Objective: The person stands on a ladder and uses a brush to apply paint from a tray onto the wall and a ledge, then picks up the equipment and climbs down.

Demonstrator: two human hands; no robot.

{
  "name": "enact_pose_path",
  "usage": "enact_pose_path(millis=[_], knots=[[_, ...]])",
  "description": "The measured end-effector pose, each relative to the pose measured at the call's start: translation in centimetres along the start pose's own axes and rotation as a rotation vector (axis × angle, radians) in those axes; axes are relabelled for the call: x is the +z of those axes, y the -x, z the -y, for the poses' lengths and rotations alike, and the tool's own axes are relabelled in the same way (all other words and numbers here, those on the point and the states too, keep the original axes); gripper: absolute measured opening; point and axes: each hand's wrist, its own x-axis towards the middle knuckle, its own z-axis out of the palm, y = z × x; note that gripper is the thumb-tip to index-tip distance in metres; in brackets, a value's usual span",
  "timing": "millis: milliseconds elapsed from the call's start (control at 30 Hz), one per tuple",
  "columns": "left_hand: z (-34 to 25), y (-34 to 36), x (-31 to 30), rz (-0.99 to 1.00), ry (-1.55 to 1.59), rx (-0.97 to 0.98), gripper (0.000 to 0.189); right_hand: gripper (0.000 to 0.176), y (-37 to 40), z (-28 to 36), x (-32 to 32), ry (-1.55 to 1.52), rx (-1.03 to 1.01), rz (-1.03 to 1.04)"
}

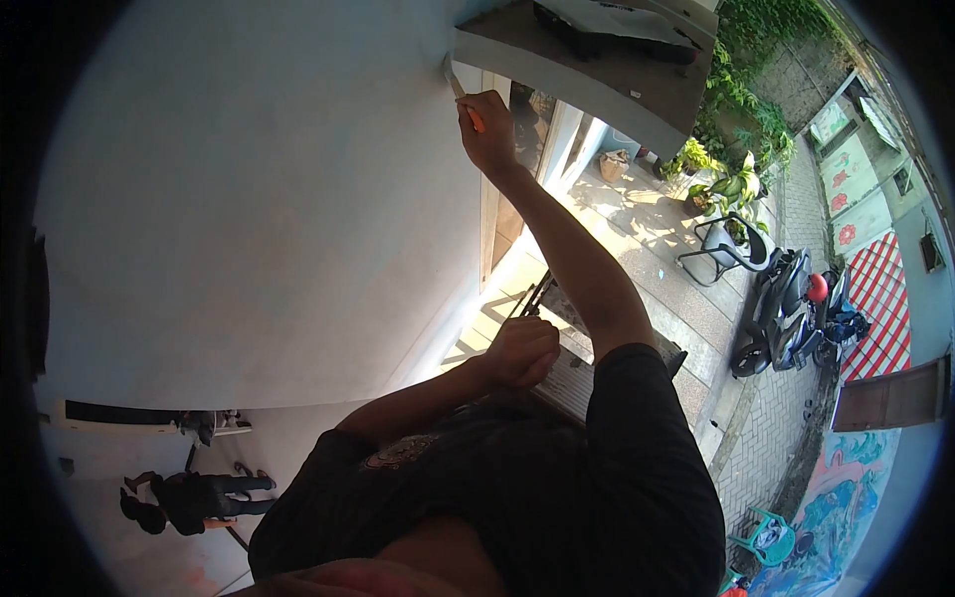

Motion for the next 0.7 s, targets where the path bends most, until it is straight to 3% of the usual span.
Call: enact_pose_path(millis=[133,433,567,700], knots=[[-0.1,-0.1,0.0,-0.024,0.006,0.006,0.014,0.011,-0.7,0.7,-1.1,-0.017,-0.008,-0.087],[-0.4,-0.4,0.0,-0.05,-0.004,0.015,0.011,0.012,-9.9,0.7,0.6,-0.085,-0.144,-0.379],[-0.4,-0.3,0.0,-0.046,-0.006,0.001,0.011,0.013,-7.1,0.2,1.1,-0.05,-0.093,-0.311],[-0.1,-0.1,0.2,-0.027,0.008,-0.002,0.011,0.013,-0.7,0.5,0.9,-0.027,-0.037,-0.108]])
